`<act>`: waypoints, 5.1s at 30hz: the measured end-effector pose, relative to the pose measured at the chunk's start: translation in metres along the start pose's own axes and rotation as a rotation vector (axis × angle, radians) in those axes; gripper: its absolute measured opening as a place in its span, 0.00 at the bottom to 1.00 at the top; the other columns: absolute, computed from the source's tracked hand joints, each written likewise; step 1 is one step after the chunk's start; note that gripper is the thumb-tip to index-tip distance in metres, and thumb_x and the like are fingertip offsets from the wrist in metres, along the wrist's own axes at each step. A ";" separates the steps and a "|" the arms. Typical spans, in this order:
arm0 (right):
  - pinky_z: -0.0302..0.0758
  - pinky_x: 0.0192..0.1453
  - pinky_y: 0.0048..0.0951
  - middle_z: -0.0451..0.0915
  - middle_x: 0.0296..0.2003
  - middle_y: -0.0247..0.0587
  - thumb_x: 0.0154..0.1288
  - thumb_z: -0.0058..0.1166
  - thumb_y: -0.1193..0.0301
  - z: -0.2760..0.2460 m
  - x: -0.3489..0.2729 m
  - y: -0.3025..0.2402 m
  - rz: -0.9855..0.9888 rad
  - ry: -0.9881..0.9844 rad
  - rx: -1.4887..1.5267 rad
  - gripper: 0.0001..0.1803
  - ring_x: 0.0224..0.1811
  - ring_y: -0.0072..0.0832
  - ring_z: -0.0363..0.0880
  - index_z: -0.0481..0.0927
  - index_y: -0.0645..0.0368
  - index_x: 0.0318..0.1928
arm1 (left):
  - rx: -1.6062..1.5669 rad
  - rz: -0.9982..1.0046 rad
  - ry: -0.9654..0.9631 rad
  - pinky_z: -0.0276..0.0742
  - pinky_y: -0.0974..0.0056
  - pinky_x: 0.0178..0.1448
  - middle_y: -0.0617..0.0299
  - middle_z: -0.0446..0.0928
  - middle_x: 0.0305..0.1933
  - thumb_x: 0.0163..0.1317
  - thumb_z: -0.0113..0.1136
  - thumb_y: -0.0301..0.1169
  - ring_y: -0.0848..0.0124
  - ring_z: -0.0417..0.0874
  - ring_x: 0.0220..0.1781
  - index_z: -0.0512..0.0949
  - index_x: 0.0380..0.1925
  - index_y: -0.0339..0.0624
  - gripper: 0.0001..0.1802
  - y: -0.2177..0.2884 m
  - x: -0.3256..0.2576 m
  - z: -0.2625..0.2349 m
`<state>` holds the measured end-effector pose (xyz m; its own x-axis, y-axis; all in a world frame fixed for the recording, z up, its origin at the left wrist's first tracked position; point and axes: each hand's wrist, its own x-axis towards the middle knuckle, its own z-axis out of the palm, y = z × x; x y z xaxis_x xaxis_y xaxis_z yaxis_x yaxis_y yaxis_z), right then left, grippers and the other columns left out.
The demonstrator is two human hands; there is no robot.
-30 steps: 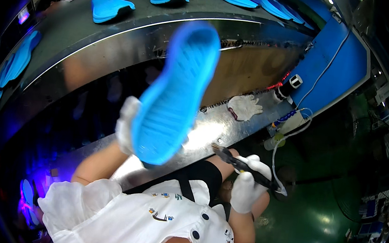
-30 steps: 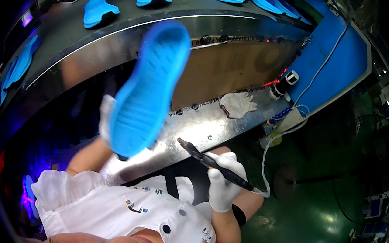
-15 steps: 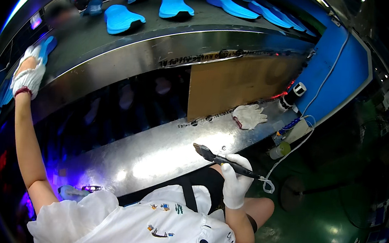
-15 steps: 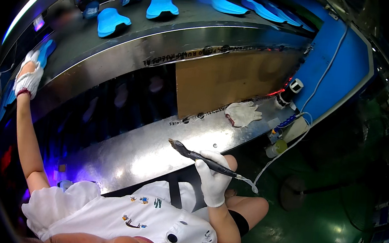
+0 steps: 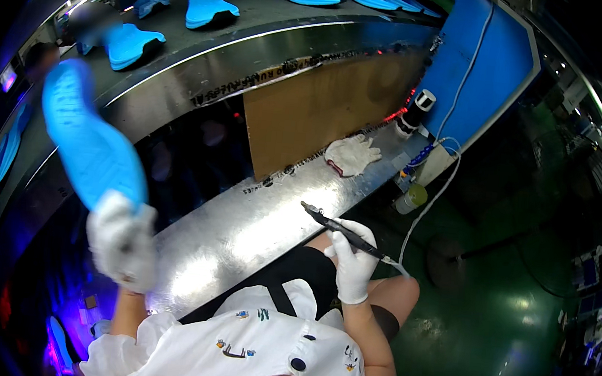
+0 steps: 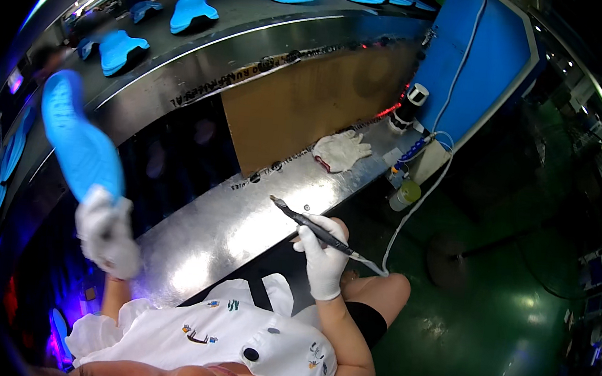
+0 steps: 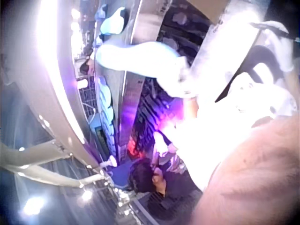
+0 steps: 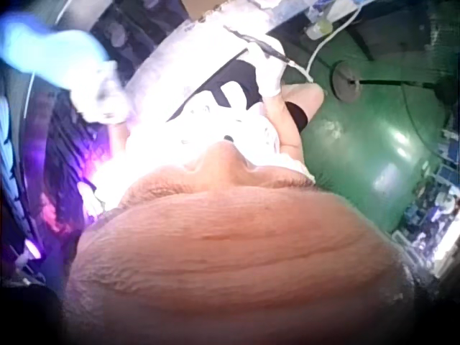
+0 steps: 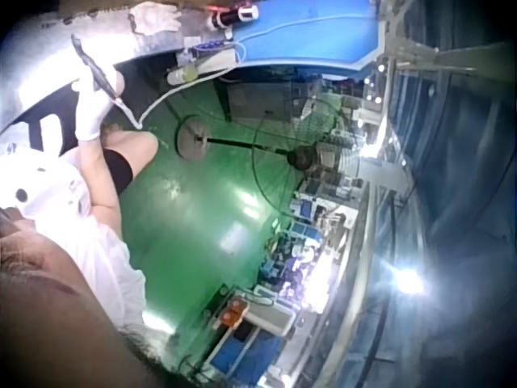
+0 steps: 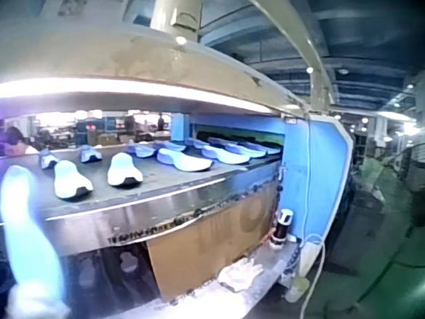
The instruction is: The person sits on the floor and uses a pair of pliers to trim excess plastic flash from the edges and soles of blue slipper soles. They pick up each sole from a nearby surface, trim it, and place it back down, repeating the process for multiple units.
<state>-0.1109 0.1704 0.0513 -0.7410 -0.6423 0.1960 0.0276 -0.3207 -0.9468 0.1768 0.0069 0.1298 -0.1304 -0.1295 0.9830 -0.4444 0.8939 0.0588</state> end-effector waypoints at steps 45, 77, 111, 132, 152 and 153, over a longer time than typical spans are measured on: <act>0.79 0.37 0.29 0.83 0.32 0.41 0.54 0.66 0.76 0.045 0.008 0.002 -0.486 -0.409 -0.610 0.09 0.30 0.34 0.82 0.83 0.58 0.38 | -2.194 -2.216 -0.224 0.81 0.45 0.47 0.43 0.79 0.46 0.67 0.40 0.67 0.50 0.82 0.44 0.74 0.54 0.38 0.41 0.094 -0.128 0.195; 0.80 0.36 0.29 0.85 0.41 0.39 0.54 0.68 0.73 0.037 -0.002 -0.018 -0.664 -0.837 -0.904 0.13 0.33 0.35 0.82 0.85 0.57 0.42 | -2.339 -1.757 -0.894 0.86 0.50 0.49 0.40 0.75 0.58 0.70 0.42 0.62 0.49 0.85 0.47 0.68 0.63 0.33 0.41 0.017 -0.094 0.204; 0.74 0.25 0.25 0.86 0.45 0.36 0.48 0.63 0.72 0.026 0.013 -0.062 -0.830 -0.582 -0.902 0.16 0.23 0.25 0.75 0.85 0.50 0.42 | -1.266 -1.303 -1.306 0.80 0.67 0.56 0.59 0.81 0.54 0.66 0.61 0.50 0.72 0.83 0.50 0.78 0.59 0.47 0.27 -0.022 -0.015 0.187; 0.75 0.29 0.28 0.87 0.40 0.42 0.41 0.72 0.78 0.016 0.022 -0.083 -0.746 -0.656 -0.896 0.18 0.24 0.32 0.77 0.86 0.57 0.38 | -1.311 -1.632 -1.246 0.87 0.54 0.37 0.42 0.82 0.45 0.64 0.58 0.56 0.56 0.87 0.38 0.78 0.54 0.35 0.34 -0.025 0.006 0.179; 0.76 0.39 0.28 0.86 0.33 0.44 0.50 0.65 0.82 0.030 -0.006 -0.054 -0.421 -0.358 -0.092 0.13 0.32 0.28 0.78 0.83 0.63 0.39 | -2.281 -1.492 -0.493 0.83 0.38 0.43 0.26 0.73 0.55 0.57 0.42 0.77 0.35 0.82 0.46 0.53 0.73 0.42 0.58 0.015 0.002 0.112; 0.76 0.38 0.28 0.86 0.34 0.45 0.52 0.64 0.82 0.028 -0.004 -0.057 -0.448 -0.341 -0.046 0.13 0.32 0.29 0.78 0.82 0.63 0.40 | -2.306 -1.408 -0.493 0.83 0.36 0.45 0.25 0.69 0.57 0.57 0.43 0.76 0.31 0.80 0.47 0.50 0.74 0.40 0.59 -0.001 0.026 0.096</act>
<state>-0.0907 0.1716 0.1114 -0.4143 -0.6414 0.6457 -0.2746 -0.5884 -0.7606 0.0884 -0.0387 0.1384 -0.8922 -0.3583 0.2749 0.4489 -0.7699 0.4537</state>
